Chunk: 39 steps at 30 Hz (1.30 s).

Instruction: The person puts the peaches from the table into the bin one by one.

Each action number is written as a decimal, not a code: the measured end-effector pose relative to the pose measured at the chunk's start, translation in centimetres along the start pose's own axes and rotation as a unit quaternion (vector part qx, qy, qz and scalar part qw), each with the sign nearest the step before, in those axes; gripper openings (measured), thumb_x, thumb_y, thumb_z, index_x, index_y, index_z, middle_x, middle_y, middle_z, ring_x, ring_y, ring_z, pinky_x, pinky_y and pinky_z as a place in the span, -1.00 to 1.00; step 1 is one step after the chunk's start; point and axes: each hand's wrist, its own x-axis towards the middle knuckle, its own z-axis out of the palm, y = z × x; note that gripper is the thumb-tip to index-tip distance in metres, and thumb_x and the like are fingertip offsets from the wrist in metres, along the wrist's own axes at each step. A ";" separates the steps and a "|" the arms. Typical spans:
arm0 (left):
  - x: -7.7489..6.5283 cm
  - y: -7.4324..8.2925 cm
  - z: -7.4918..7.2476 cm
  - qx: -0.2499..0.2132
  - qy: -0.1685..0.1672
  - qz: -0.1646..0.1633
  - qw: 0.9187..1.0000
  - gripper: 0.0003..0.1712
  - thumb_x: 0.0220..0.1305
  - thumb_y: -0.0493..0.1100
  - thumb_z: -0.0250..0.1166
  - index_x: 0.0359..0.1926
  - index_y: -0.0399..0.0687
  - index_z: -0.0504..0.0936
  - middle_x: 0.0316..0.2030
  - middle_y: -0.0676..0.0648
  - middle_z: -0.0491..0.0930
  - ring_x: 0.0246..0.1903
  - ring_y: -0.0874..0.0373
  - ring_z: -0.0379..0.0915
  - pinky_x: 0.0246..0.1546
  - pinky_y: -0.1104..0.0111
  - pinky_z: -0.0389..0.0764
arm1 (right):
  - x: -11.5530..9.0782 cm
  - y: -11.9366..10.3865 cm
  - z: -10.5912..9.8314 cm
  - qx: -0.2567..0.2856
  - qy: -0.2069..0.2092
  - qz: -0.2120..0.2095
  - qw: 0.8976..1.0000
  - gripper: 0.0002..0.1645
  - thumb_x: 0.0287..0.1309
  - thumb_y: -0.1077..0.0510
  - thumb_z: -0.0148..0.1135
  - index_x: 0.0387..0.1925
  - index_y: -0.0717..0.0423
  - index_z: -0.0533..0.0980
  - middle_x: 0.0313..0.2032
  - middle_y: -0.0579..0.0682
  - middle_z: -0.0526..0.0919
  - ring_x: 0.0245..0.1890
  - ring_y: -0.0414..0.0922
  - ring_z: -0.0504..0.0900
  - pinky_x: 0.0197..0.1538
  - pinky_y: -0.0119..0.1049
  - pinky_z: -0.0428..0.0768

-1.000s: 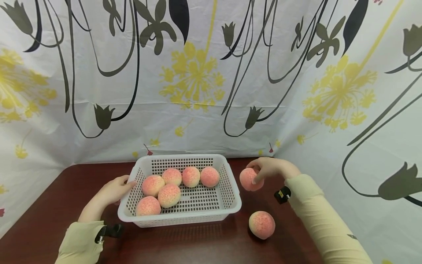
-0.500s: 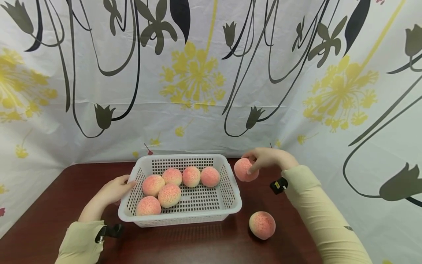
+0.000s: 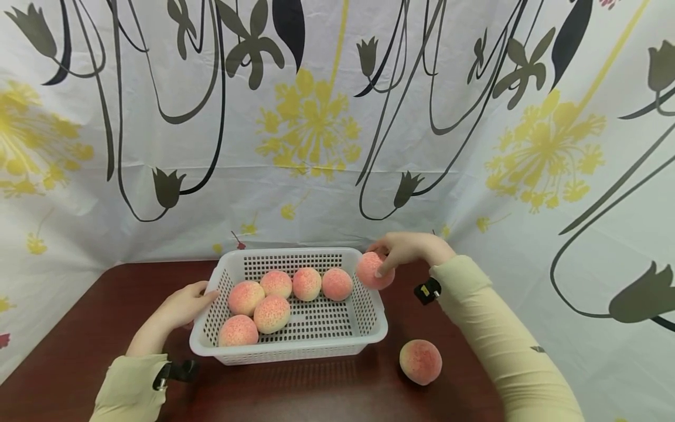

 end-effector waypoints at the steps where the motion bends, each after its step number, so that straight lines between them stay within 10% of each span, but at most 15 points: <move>1: 0.0 0.0 0.0 0.000 0.000 -0.001 1.000 -0.44 0.46 -0.02 0.04 0.28 -0.36 0.33 -0.42 -0.09 0.59 -0.61 0.11 0.47 -0.56 0.18 0.55 | 0.4 -0.2 0.1 -0.002 -0.007 -0.007 1.000 -0.41 0.06 0.06 0.40 0.15 0.09 0.51 -0.29 -0.11 0.52 -0.26 -0.13 0.41 -0.17 -0.22 0.37; 14: 0.2 -0.2 0.0 -0.006 0.002 0.000 1.000 -0.47 0.46 -0.04 0.04 0.27 -0.32 0.35 -0.46 -0.07 0.58 -0.64 0.08 0.45 -0.57 0.16 0.54 | 4.8 -3.5 1.5 -0.057 -0.078 -0.014 0.995 -0.26 0.07 -0.04 0.36 0.27 0.10 0.42 0.15 0.00 0.50 0.12 -0.02 0.47 0.12 -0.05 0.44; 28: 0.0 -0.2 -0.5 0.009 0.000 0.005 1.000 -0.49 0.47 -0.04 0.02 0.23 -0.33 0.37 -0.46 -0.07 0.58 -0.63 0.07 0.47 -0.62 0.24 0.48 | 9.0 -5.4 4.8 -0.072 -0.144 -0.004 0.987 -0.26 0.10 -0.12 0.35 0.30 0.00 0.40 0.16 -0.05 0.47 0.17 -0.05 0.43 0.13 -0.10 0.43; 39: 0.2 -0.3 -0.3 0.006 0.001 -0.007 1.000 -0.48 0.47 -0.03 0.02 0.25 -0.32 0.36 -0.44 -0.10 0.59 -0.65 0.08 0.45 -0.62 0.23 0.48 | 11.1 -6.2 7.0 0.000 -0.199 0.026 0.980 -0.30 0.15 0.03 0.37 0.30 0.07 0.37 0.11 0.05 0.50 -0.29 -0.16 0.64 -0.17 -0.22 0.60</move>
